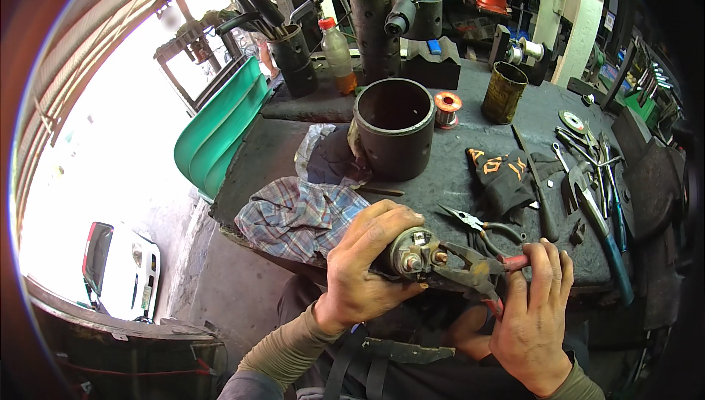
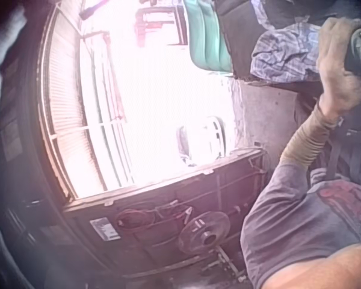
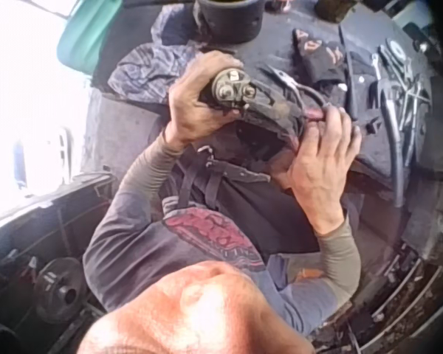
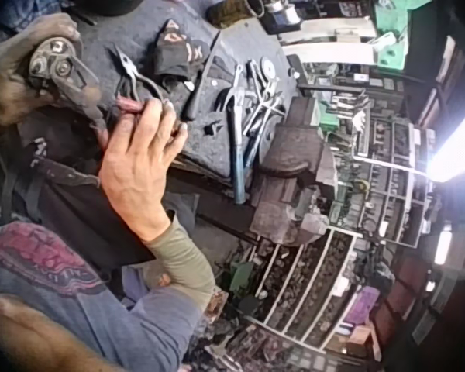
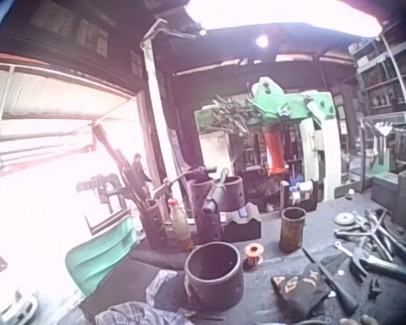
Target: The person uses pliers to manipulate small components on a cylindrical electrical part, repeatedly gripping and adjusting internal elements. The person rotates the part and switches between plier types while working at a cluttered workbench.
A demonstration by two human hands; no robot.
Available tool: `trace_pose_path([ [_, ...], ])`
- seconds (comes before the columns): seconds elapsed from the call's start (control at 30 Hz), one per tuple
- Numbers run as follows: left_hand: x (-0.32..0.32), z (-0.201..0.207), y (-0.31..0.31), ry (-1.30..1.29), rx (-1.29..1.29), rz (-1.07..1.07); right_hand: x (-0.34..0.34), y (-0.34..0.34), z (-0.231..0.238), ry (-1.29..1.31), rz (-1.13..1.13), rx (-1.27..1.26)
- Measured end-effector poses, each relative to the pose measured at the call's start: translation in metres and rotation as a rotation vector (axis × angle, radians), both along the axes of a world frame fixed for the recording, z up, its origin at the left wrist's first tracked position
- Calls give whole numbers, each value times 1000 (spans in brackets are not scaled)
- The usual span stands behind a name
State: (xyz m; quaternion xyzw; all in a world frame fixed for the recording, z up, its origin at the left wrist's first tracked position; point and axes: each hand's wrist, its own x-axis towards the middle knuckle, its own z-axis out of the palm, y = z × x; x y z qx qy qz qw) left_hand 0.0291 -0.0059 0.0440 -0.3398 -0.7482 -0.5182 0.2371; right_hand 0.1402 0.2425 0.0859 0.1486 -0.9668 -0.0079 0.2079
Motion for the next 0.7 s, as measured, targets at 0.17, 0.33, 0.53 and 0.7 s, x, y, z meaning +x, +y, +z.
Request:
trace_pose_path([
  [0.17,4,-1,3,0,-6,17,3,-2,-5,-38,-13,-24],
  [0.33,5,-5,13,41,-102,105,-4,4,-12,17,27,40],
  [0.53,6,2,17,-21,-162,125,-6,7,-14,3,51,33],
  [0.7,2,25,6,-93,-221,16,-12,11,-14,76,86,48],
])
